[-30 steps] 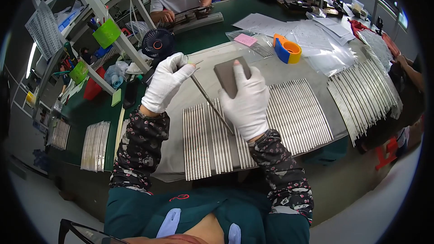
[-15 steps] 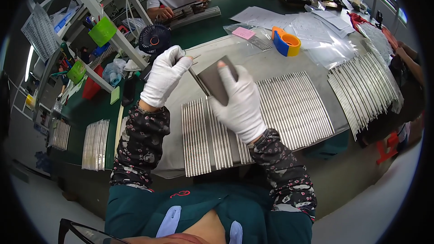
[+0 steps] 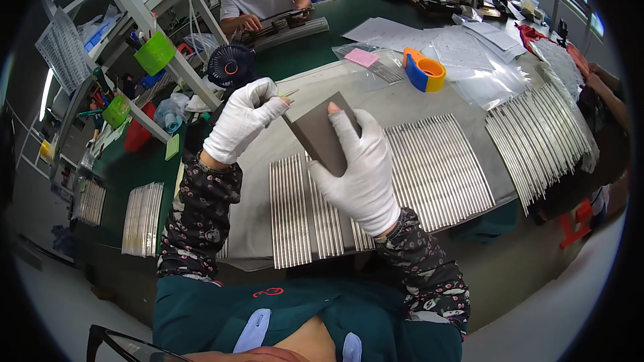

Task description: The recorder uses a sanding block to polish or smooth several thin metal or plastic rods on a workbench.

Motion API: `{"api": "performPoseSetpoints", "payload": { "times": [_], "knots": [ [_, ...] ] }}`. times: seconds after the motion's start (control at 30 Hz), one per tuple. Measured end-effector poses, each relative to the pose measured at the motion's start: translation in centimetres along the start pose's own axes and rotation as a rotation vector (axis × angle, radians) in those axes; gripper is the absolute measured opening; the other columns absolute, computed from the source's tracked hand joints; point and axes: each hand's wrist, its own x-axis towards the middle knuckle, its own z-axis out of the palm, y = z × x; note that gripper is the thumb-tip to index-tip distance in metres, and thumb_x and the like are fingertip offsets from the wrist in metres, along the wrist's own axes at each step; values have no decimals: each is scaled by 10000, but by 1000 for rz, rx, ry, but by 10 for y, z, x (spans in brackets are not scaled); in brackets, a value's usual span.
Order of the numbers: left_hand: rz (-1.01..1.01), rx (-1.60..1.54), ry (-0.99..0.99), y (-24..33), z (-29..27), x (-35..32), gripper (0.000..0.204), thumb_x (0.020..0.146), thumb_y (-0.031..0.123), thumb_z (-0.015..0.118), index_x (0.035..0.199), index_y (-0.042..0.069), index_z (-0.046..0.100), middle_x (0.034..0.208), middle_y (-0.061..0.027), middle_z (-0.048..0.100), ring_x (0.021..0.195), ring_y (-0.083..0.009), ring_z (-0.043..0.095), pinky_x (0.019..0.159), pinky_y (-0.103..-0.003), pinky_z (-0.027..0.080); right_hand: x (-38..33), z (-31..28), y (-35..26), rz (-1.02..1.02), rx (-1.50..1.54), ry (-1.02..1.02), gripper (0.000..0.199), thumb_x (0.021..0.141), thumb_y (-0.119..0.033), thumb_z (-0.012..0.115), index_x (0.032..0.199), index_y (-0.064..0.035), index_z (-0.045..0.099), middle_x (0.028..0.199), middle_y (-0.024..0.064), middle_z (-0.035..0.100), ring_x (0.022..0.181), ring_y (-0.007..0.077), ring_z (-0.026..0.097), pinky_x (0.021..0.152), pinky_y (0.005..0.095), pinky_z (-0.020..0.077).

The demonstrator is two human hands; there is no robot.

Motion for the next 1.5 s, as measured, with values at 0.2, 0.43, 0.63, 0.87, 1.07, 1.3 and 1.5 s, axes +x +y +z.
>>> {"api": "performPoseSetpoints", "payload": {
  "times": [0.2, 0.43, 0.63, 0.87, 1.07, 1.3, 1.5],
  "knots": [
    [60, -109, 33, -1, 8, -2, 324, 969, 176, 686, 771, 60, 457, 750, 60, 348, 720, -51, 317, 620, -237, 316, 15, -1, -2, 96, -107, -76, 766, 703, -170, 791, 1403, -28, 517, 1222, 229, 537, 1046, 392, 596, 890, 466, 506],
    [67, 0, 55, -10, 9, -3, 297, 982, 186, 670, 777, 66, 491, 726, 68, 392, 689, -30, 356, 615, -218, 341, 3, 11, 17, 33, -72, -114, 739, 708, -194, 799, 1376, -1, 548, 1195, 232, 546, 1054, 385, 604, 901, 443, 521],
    [-138, -257, 136, -57, 7, -8, 300, 1017, 302, 625, 817, 84, 571, 658, 39, 534, 535, -27, 477, 486, -200, 390, -37, -8, 65, 130, -106, -41, 704, 734, -155, 787, 1374, 5, 543, 1289, 200, 556, 1118, 319, 596, 986, 397, 493],
    [-420, -391, 0, -115, 33, 1, 268, 1032, 331, 583, 872, 116, 588, 612, 80, 448, 502, -15, 394, 458, -192, 289, -108, -44, 60, 478, 42, -20, 781, 706, -134, 713, 1434, 29, 482, 1353, 171, 543, 1225, 276, 537, 1073, 395, 408],
    [-575, -330, -177, -189, 82, 20, 271, 993, 305, 635, 842, 85, 590, 623, 50, 500, 503, -37, 434, 461, -201, 346, -146, -57, 75, 698, 8, 39, 812, 732, -160, 707, 1475, 18, 431, 1437, 179, 468, 1281, 295, 495, 1107, 424, 378],
    [-430, 646, -79, -213, 95, 24, 423, 912, 347, 657, 1173, 15, 640, 942, -172, 726, 873, -314, 710, 786, -403, 560, -157, -49, 79, 632, -52, -8, 811, 743, -156, 654, 1497, 16, 412, 1464, 169, 452, 1337, 302, 461, 1143, 436, 336],
    [338, 416, -425, -177, 104, -74, 817, 798, 386, 766, 1443, 15, 429, 1501, -256, 393, 1418, -420, 370, 1161, -529, 304, -157, -36, 82, 653, -15, -33, 822, 783, -214, 672, 1513, 27, 382, 1513, 168, 426, 1366, 289, 451, 1137, 410, 349]
  ]
}}
